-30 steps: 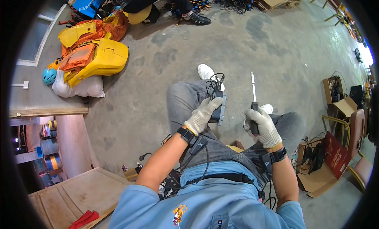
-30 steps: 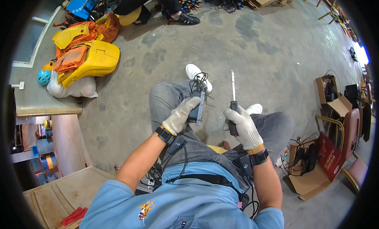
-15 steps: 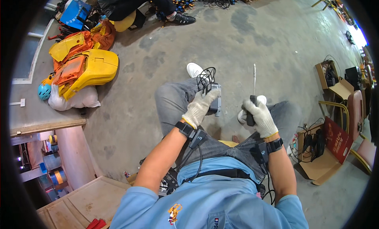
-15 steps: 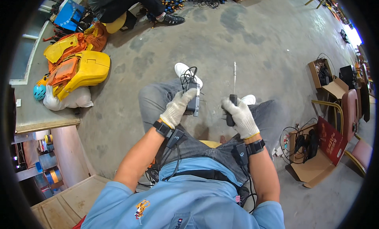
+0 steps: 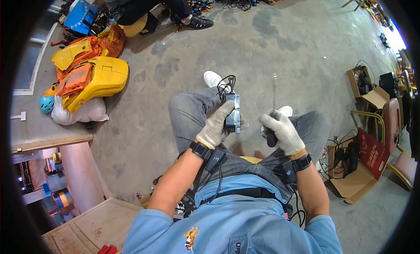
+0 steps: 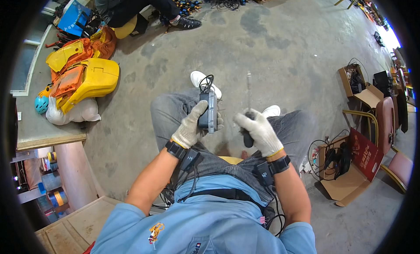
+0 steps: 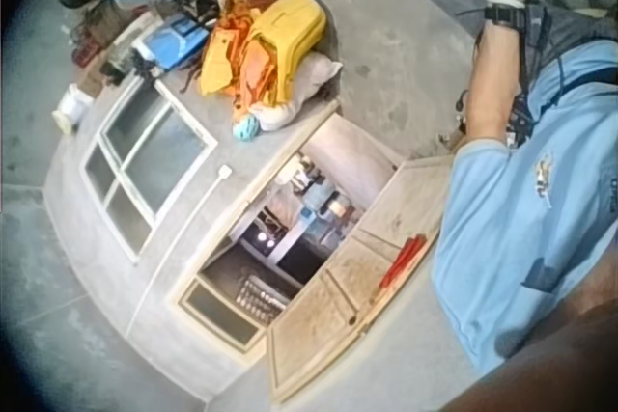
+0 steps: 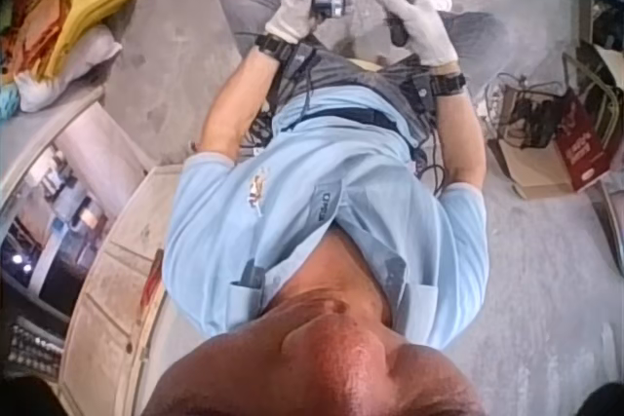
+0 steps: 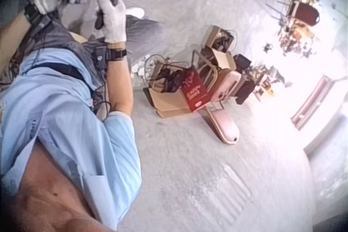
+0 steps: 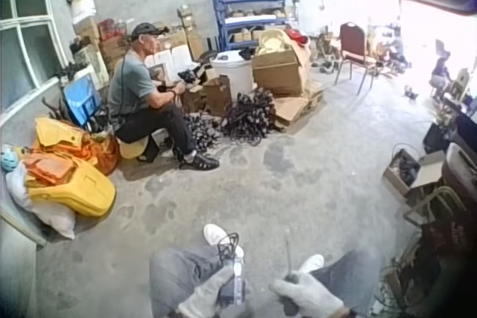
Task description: The person uses a screwdriver to remove screws from the casing of a small grey electronic device and then opens the housing to reveal internal circuit boards and wiring.
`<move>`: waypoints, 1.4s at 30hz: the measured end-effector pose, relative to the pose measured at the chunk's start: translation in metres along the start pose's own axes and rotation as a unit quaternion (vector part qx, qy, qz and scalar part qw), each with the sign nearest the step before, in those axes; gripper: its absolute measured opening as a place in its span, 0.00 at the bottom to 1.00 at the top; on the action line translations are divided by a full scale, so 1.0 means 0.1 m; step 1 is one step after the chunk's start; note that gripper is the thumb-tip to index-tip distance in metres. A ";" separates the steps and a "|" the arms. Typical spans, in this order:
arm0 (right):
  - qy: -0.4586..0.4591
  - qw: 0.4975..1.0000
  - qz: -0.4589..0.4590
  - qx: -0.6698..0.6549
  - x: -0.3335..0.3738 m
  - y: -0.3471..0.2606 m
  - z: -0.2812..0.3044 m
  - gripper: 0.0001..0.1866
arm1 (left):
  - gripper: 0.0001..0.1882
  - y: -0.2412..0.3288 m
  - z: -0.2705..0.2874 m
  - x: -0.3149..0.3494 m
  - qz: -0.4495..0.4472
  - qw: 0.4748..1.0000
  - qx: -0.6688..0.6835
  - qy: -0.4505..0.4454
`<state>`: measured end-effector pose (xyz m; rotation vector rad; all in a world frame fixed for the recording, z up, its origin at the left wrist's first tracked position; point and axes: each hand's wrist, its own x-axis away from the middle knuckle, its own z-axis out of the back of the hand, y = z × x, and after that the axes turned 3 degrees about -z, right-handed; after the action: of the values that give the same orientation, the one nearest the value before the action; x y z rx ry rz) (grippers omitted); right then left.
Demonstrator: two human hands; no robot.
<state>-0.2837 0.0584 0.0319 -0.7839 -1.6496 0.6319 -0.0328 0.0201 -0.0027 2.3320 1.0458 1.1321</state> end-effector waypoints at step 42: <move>0.184 0.975 0.072 0.102 0.13 -0.18 -0.03 0.21 | 0.39 0.09 0.21 0.22 0.000 0.990 0.117 -0.081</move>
<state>-0.2849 0.0571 0.0545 -0.8197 -1.1782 0.6982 -0.0032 0.0303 0.0011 2.5533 1.1726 0.8397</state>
